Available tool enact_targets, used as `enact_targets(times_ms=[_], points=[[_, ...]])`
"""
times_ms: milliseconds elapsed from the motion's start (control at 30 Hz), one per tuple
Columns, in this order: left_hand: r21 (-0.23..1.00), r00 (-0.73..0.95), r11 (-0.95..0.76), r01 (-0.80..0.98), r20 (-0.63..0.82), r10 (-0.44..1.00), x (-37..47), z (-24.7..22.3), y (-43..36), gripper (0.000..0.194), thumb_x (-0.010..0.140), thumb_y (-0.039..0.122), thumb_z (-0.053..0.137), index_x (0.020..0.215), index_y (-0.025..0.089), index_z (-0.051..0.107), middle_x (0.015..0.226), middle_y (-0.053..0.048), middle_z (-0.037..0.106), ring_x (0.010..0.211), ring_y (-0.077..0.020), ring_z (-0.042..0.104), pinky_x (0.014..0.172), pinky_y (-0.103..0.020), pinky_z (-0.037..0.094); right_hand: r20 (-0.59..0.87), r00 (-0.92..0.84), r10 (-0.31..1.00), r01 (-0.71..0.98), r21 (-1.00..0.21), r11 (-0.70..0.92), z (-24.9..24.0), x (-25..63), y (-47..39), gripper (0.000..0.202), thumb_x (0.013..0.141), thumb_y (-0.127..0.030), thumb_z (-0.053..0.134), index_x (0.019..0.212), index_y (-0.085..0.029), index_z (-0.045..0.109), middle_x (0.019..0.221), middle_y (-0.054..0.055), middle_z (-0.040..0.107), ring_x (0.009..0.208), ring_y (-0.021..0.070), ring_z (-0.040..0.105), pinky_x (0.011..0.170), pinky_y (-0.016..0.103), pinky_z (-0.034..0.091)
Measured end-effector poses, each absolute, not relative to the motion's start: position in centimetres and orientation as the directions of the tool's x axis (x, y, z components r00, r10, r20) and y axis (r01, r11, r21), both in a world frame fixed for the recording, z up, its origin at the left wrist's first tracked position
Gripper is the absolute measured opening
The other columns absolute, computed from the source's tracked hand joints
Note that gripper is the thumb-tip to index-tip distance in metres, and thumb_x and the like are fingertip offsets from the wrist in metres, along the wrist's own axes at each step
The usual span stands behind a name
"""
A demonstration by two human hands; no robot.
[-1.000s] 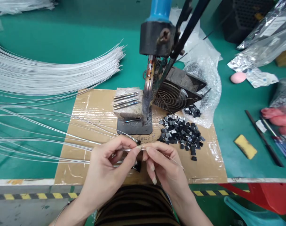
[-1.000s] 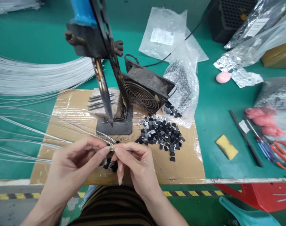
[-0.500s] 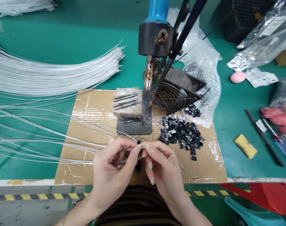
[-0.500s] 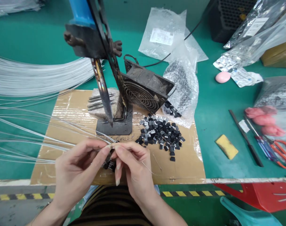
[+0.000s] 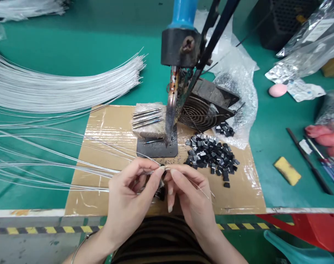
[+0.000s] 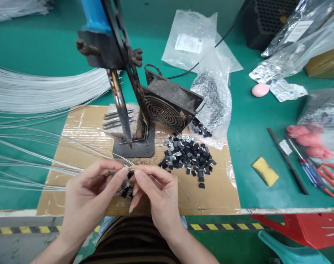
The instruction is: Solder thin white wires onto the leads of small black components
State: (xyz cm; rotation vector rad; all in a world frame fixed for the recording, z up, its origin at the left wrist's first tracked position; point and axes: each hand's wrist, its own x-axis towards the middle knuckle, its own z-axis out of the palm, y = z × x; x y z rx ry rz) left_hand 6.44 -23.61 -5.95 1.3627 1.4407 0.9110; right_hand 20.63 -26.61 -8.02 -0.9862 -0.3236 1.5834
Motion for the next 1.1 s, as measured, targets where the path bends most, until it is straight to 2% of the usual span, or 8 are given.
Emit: enact_targets(times_ms=[167,433,733,867,1000,1100], points=[[0.942,0.032,0.044,0.332,-0.058,0.998,6.5,-6.0,-23.7,0.004,0.091,0.019,0.075,0.090,0.023,0.074,0.076,0.002,0.076,0.061,-0.0092,0.063,0.054,-0.018,0.046,-0.391,0.082,0.917,-0.575,-0.770,-0.276,-8.2,20.8,-27.1,0.009,0.094,-0.030,0.079,0.099,-0.024,0.085,0.069,-0.001,0.074,0.046,0.0092,0.066,0.044,0.017,0.056],[0.936,0.045,-0.011,0.352,-0.005,0.999,6.6,-6.1,-23.9,0.008,0.092,0.017,0.074,0.089,0.025,0.075,0.077,0.003,0.075,0.065,-0.0110,0.068,0.057,-0.019,0.050,-0.406,0.070,0.911,-0.589,-0.754,-0.291,-8.1,20.5,-27.3,0.009,0.095,-0.031,0.079,0.097,-0.024,0.085,0.066,-0.002,0.071,0.044,0.0102,0.066,0.044,0.020,0.056],[0.930,0.062,-0.027,0.366,0.005,0.998,6.5,-6.3,-24.2,0.009,0.093,0.017,0.073,0.091,0.025,0.074,0.079,0.002,0.074,0.067,-0.0124,0.067,0.057,-0.022,0.048,-0.410,0.060,0.910,-0.615,-0.733,-0.290,-8.0,20.5,-27.1,0.008,0.094,-0.030,0.080,0.094,-0.024,0.085,0.066,-0.002,0.073,0.044,0.0080,0.065,0.044,0.016,0.054],[0.918,0.075,-0.053,0.394,0.025,0.997,6.5,-6.3,-24.1,0.008,0.093,0.017,0.073,0.092,0.025,0.074,0.074,0.002,0.071,0.061,-0.0112,0.061,0.052,-0.023,0.044,-0.436,0.048,0.898,-0.643,-0.702,-0.307,-7.7,20.8,-26.7,0.010,0.090,-0.031,0.083,0.088,-0.022,0.084,0.069,-0.001,0.074,0.041,0.0087,0.063,0.039,0.018,0.052],[0.908,0.107,-0.090,0.409,0.051,0.993,6.5,-6.4,-24.1,0.008,0.093,0.017,0.074,0.090,0.024,0.074,0.070,0.003,0.069,0.052,-0.0089,0.049,0.049,-0.024,0.038,-0.468,0.006,0.883,-0.650,-0.673,-0.353,-7.3,21.5,-26.2,0.014,0.084,-0.033,0.087,0.080,-0.020,0.082,0.064,-0.002,0.071,0.039,0.0091,0.061,0.036,0.018,0.051],[0.909,0.105,-0.085,0.408,0.045,0.993,6.4,-6.4,-24.2,0.008,0.093,0.017,0.073,0.091,0.025,0.073,0.071,0.003,0.069,0.053,-0.0094,0.049,0.050,-0.024,0.038,-0.477,-0.014,0.879,-0.626,-0.681,-0.380,-7.2,21.8,-26.1,0.015,0.084,-0.034,0.087,0.080,-0.020,0.083,0.062,-0.002,0.070,0.039,0.0088,0.061,0.037,0.017,0.050]])
